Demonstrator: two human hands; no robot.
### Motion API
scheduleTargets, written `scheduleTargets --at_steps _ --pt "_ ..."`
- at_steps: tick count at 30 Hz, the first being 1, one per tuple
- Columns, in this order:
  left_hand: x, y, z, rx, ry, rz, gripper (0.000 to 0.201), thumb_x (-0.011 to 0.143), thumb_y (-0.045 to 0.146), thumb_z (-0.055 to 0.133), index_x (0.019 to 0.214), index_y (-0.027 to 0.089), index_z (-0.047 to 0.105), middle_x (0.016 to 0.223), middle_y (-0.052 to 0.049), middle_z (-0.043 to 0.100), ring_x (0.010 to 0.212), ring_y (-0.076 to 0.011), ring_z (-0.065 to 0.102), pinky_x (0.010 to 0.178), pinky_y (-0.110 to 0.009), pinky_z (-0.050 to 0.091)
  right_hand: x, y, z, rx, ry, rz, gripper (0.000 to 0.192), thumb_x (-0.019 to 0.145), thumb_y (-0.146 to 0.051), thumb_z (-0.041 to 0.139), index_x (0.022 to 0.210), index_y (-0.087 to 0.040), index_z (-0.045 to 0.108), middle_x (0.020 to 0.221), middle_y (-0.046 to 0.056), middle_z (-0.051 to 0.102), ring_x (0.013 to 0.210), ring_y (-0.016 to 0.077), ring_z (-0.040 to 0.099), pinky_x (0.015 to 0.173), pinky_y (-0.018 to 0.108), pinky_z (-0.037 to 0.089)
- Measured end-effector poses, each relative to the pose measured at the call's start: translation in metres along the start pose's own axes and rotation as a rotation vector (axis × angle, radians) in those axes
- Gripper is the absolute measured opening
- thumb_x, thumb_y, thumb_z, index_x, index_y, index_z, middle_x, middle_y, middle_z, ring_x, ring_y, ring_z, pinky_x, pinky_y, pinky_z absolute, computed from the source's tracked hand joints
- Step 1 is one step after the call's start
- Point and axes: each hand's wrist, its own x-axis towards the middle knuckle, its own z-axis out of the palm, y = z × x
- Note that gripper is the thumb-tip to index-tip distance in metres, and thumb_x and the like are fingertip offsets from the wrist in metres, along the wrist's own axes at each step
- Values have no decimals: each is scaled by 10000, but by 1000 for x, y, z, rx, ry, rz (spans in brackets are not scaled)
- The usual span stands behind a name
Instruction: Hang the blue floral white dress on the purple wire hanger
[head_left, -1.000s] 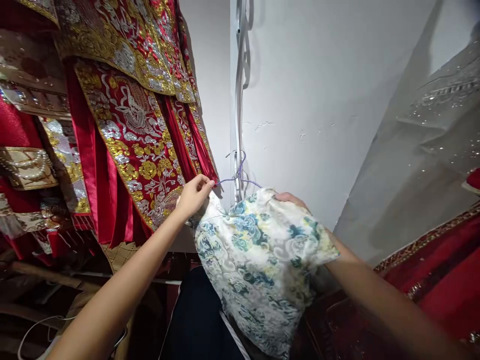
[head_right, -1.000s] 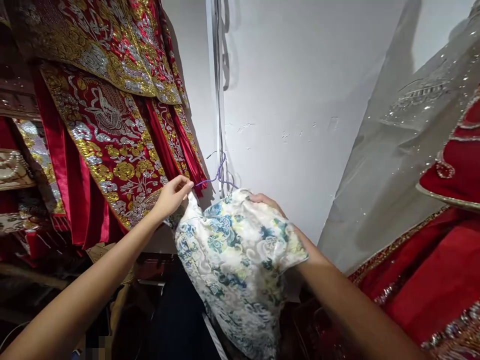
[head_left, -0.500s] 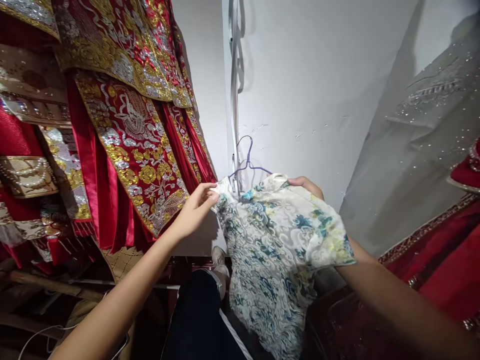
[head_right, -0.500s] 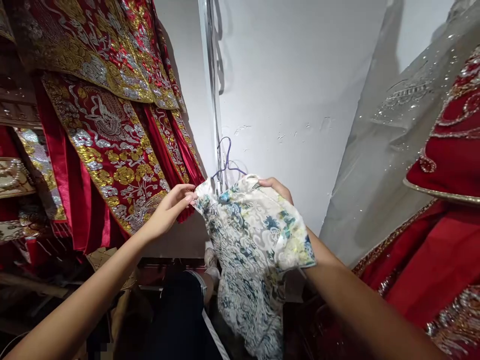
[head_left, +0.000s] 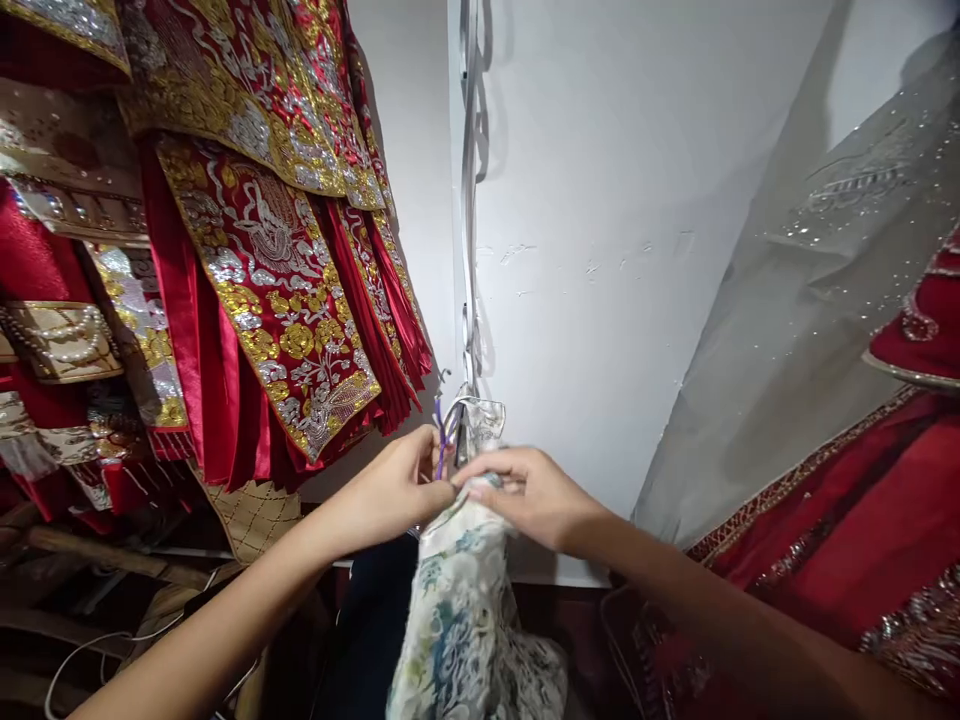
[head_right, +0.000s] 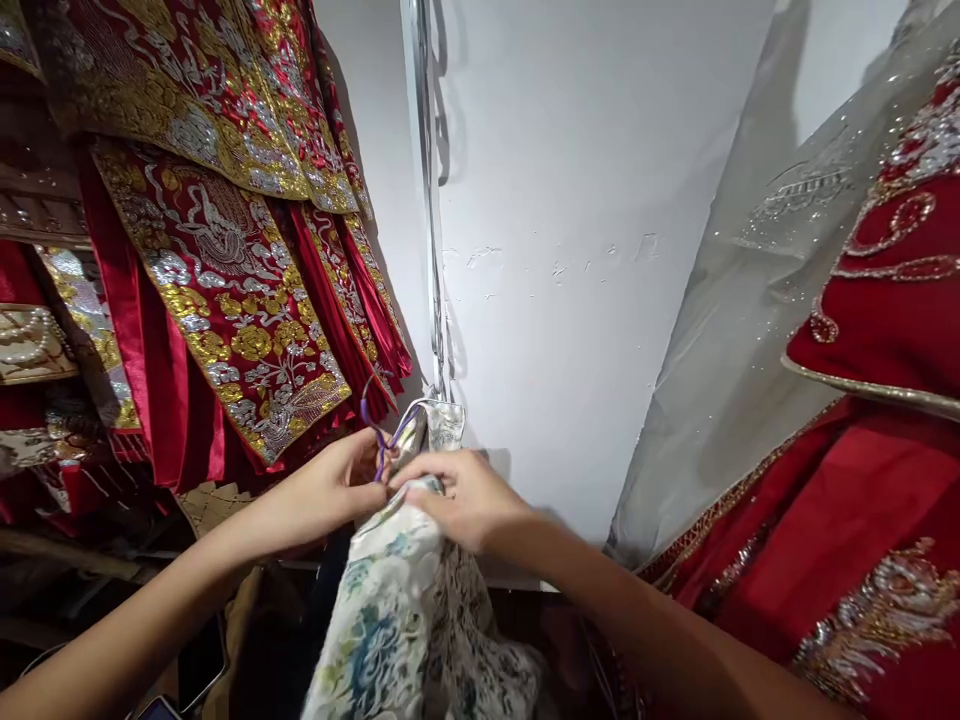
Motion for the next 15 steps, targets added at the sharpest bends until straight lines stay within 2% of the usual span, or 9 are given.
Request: scheduleTargets --at_steps 2,4,7,9,11,13,15 --pt "-10 -5 -9 102 48 11 104 801 175 585 905 180 575 848 -12 627 817 -179 600 754 -286 478 10 21 -15 -183 249 -92 229 884 -313 605 1075 -226 696 1067 66 698 991 241 633 894 377 493" --pt "-19 -4 -25 163 82 19 79 824 181 555 900 188 575 861 -12 632 835 -181 604 783 -291 477 17 43 -31 -314 392 -179 380 896 -358 603 1264 -266 616 1284 79 620 1198 270 559 1027 424 438" --pt "-29 8 -52 248 115 11 73 845 187 517 831 190 588 875 -15 647 840 -178 611 783 -279 468 26 71 -47 -305 386 -170 575 946 -456 529 1488 -326 385 1535 66 408 1427 269 359 1163 463 308" --pt "-33 17 -66 330 173 10 123 843 195 513 742 186 583 828 -12 648 795 -173 608 743 -267 456 30 81 -51 -211 366 -132 637 958 -524 488 1529 -314 301 1567 78 365 1455 273 323 1176 469 289" --pt "-31 21 -76 395 282 28 134 823 180 507 707 185 573 779 -6 640 743 -166 597 704 -260 440 30 81 -50 -95 279 -90 598 942 -589 483 1433 -248 460 1426 116 530 1349 305 467 1112 457 380" --pt "-24 17 -81 429 420 59 108 801 150 491 753 186 581 771 2 637 719 -160 587 681 -255 428 26 72 -47 76 147 -24 521 927 -628 483 1159 -191 648 1082 111 697 1045 294 653 933 413 509" --pt "-12 8 -82 470 528 85 108 804 143 486 808 186 584 771 7 630 707 -156 574 668 -255 422 20 58 -44 307 121 25 456 923 -608 508 1017 -190 666 857 65 700 786 236 673 767 358 542"
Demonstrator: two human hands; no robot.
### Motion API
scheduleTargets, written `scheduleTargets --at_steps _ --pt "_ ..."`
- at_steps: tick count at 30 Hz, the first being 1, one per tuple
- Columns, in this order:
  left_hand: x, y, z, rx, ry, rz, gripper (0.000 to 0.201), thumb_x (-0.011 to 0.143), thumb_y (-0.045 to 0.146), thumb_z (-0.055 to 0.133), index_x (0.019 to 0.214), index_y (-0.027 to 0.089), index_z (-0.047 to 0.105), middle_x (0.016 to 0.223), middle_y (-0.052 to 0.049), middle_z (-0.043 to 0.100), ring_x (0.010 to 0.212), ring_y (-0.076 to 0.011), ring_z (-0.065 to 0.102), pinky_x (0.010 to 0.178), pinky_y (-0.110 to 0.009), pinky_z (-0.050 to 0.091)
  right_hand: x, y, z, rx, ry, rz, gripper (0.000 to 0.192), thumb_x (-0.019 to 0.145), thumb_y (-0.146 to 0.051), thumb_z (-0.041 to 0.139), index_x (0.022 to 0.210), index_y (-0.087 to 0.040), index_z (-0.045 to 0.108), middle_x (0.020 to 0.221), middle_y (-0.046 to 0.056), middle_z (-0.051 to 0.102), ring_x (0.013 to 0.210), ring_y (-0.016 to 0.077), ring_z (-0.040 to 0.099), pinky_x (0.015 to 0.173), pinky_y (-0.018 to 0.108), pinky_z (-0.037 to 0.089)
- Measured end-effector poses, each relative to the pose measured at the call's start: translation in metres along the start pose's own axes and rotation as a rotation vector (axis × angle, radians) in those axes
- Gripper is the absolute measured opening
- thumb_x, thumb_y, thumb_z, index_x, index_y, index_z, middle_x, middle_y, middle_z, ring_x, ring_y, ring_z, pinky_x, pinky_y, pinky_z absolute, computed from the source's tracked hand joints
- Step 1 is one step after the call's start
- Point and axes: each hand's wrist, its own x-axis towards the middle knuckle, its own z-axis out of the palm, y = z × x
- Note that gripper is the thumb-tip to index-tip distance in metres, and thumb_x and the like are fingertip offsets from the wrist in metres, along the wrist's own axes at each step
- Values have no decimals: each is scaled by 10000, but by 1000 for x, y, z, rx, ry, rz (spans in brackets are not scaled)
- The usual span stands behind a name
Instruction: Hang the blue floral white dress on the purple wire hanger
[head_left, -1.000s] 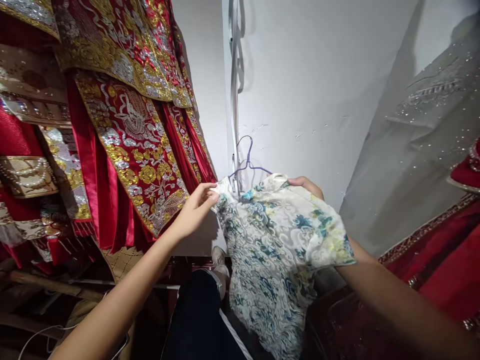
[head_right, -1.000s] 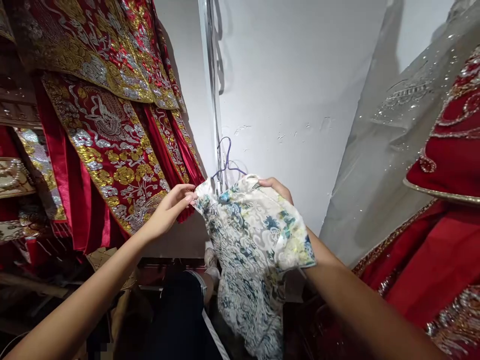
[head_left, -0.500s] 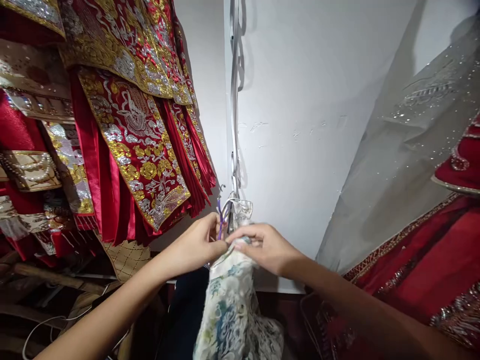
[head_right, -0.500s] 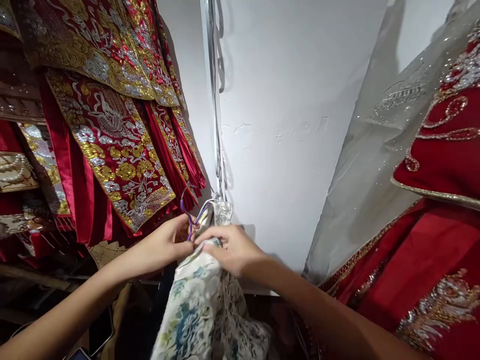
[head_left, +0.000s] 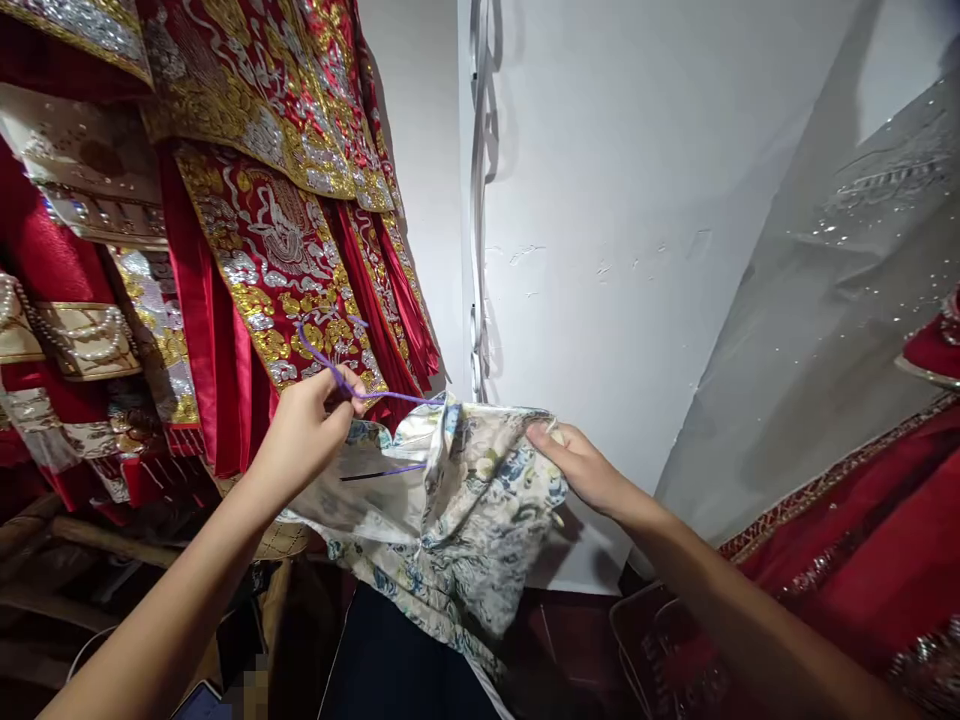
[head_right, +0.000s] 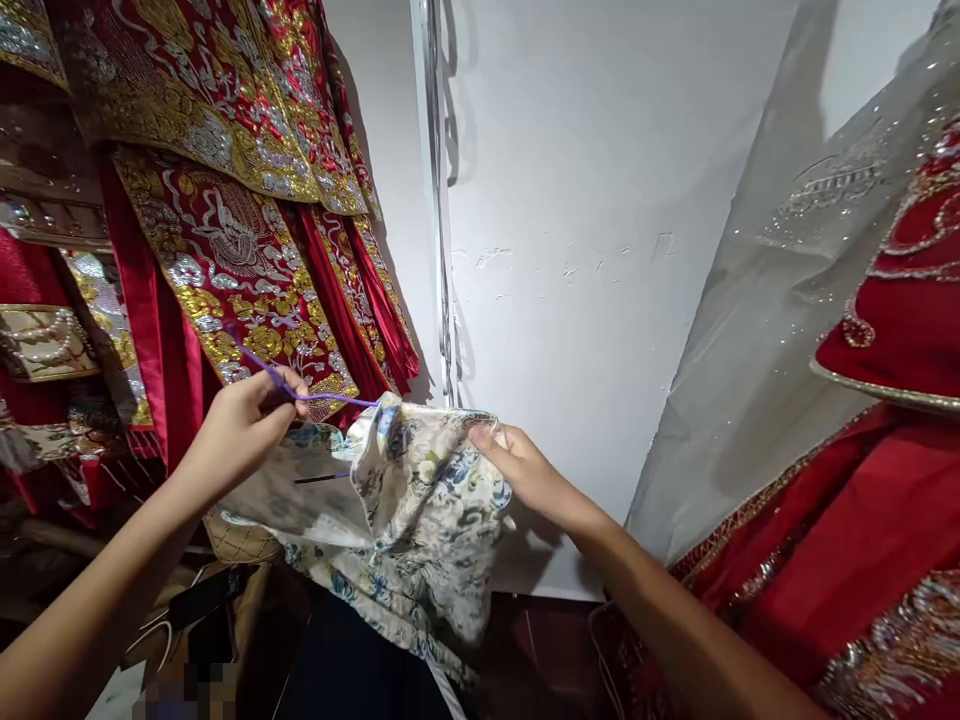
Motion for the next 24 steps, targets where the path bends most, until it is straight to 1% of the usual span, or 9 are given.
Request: scheduleTargets --at_steps 4,7,9,11,14,16,18,21,24 --pt "16 -7 23 121 127 73 136 858 205 518 964 180 600 914 -33 648 849 -196 607 785 -309 470 -3 -26 4 306 213 -1 286 849 -378 644 1104 -249 621 893 11 696 738 183 657 668 264 517" --pt "12 1 32 126 312 221 348 865 230 571 1210 183 552 1228 -109 583 1192 -264 540 1019 -412 434 9 -35 -3 341 395 78 182 753 -256 623 932 -223 630 776 0 667 645 169 613 583 248 488" --pt "-1 5 35 111 434 340 413 858 199 593 1267 201 537 1318 -121 533 1294 -285 476 1089 -466 390 21 -37 -13 374 473 188 95 722 -251 593 806 -211 606 661 -1 618 553 161 558 541 268 475" --pt "-20 4 37 77 488 501 404 841 130 593 1231 235 574 1303 -101 556 1251 -284 522 1063 -479 422 33 -38 -23 432 542 276 46 702 -254 582 708 -210 572 578 -1 570 496 155 519 520 284 466" --pt "-46 -7 46 1 438 662 370 821 58 582 1127 262 628 1188 -75 616 1079 -252 616 940 -426 500 45 -36 -38 529 612 304 63 673 -245 571 632 -216 532 529 3 542 481 156 515 554 308 492" --pt "-54 -16 59 -55 388 551 320 842 71 581 1106 248 622 1129 -77 621 1054 -241 613 921 -405 497 45 -32 -46 535 645 278 73 665 -260 560 621 -224 514 511 0 526 485 165 518 573 329 505" --pt "-55 -20 78 -155 325 306 281 883 144 587 1150 229 576 1125 -86 605 1069 -235 596 930 -396 484 37 -24 -50 481 708 206 85 661 -281 568 636 -231 504 505 -12 512 493 175 519 564 336 503" --pt "-50 -20 116 -378 164 -45 395 892 312 631 1246 226 480 1161 -94 578 1064 -220 592 896 -360 484 13 -3 -49 339 795 47 109 661 -303 606 716 -231 545 554 -23 550 542 190 556 566 323 507" --pt "-44 -19 159 -631 44 -189 413 861 394 667 1180 215 475 993 -41 575 929 -174 598 831 -302 472 -14 19 -43 211 805 -42 240 701 -349 604 906 -228 634 692 -3 653 665 222 643 619 318 536"
